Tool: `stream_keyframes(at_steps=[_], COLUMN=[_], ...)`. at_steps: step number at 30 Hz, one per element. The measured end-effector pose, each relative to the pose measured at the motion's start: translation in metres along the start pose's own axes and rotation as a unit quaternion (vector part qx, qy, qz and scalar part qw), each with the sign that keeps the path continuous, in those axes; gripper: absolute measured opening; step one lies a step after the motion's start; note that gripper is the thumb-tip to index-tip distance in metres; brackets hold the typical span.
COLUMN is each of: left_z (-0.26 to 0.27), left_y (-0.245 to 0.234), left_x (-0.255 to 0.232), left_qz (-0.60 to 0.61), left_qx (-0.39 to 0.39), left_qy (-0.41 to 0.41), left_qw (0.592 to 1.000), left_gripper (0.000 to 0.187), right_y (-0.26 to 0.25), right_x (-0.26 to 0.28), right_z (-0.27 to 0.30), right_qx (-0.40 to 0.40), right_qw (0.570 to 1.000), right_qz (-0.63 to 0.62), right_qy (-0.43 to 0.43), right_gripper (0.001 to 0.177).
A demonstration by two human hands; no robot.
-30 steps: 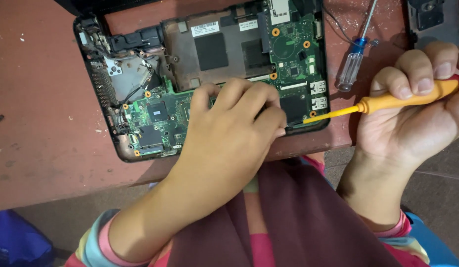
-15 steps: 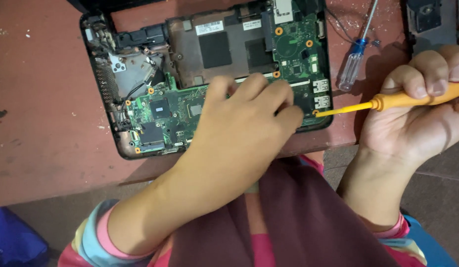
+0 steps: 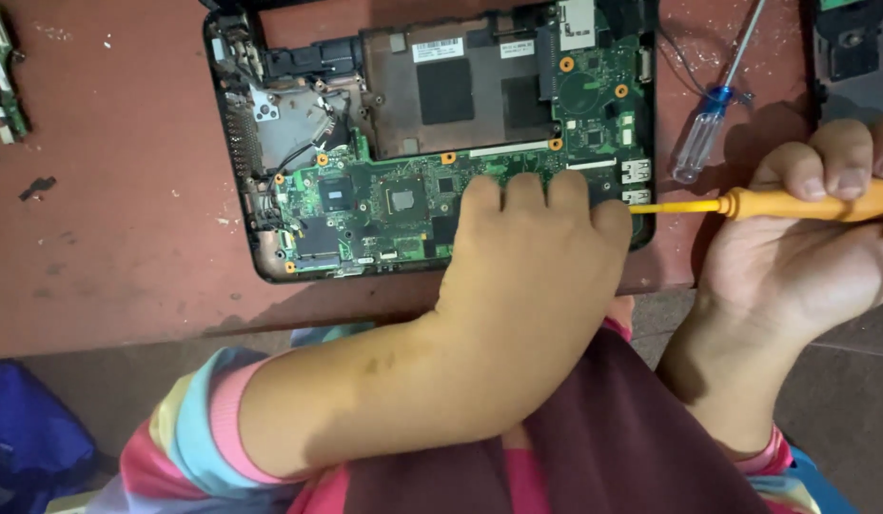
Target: Removing a motherboard from a laptop chassis using a screwdriver and manual prying.
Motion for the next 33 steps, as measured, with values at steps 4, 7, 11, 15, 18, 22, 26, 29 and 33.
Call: stream_keyframes(at_steps=[4, 7, 11, 15, 18, 22, 26, 29, 33], left_z=[-0.002, -0.004, -0.010, -0.011, -0.013, -0.018, -0.025, -0.032, -0.040], left_y=[-0.002, -0.004, -0.001, -0.002, -0.004, -0.010, -0.022, -0.019, -0.027], left_x=[-0.002, -0.001, 0.006, 0.006, 0.010, 0.019, 0.028, 0.032, 0.034], left_qz=[-0.031, -0.071, -0.039, -0.050, -0.006, 0.083, 0.156, 0.158, 0.170], left_qx=[0.008, 0.010, 0.026, 0.021, 0.062, 0.094, 0.180, 0.209, 0.278], left_qy=[-0.007, 0.037, 0.080, 0.085, 0.098, 0.142, 0.167, 0.166, 0.137], left_qw=[0.999, 0.997, 0.996, 0.995, 0.993, 0.982, 0.957, 0.951, 0.935], left_gripper=[0.006, 0.007, 0.009, 0.009, 0.015, 0.011, 0.019, 0.019, 0.020], right_y=[0.008, 0.014, 0.012, 0.012, 0.011, 0.008, 0.011, 0.014, 0.011], right_x=[0.002, 0.001, 0.000, 0.001, 0.000, -0.002, -0.001, 0.000, 0.000], right_z=[0.000, -0.002, -0.001, -0.002, -0.003, -0.003, -0.003, -0.004, -0.003], right_qx=[-0.008, -0.006, -0.004, -0.019, -0.012, -0.013, -0.014, -0.022, -0.033], right_qw=[1.000, 1.000, 1.000, 1.000, 1.000, 1.000, 1.000, 1.000, 0.999], right_qz=[0.004, -0.010, 0.009, 0.013, 0.012, -0.007, 0.010, 0.010, 0.003], right_qy=[-0.002, -0.005, -0.019, -0.013, -0.012, 0.003, -0.010, -0.004, 0.000], right_gripper=[0.013, 0.017, 0.016, 0.013, 0.012, 0.015, 0.014, 0.014, 0.015])
Point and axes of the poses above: each hand's wrist, its own z-axis away from the middle knuckle, its own y-axis out of the palm, x = y × z, the point moved 2 cm from there along -z, towards the middle knuckle, and after that the axes turned 13 degrees about z, right-handed, at the moved point
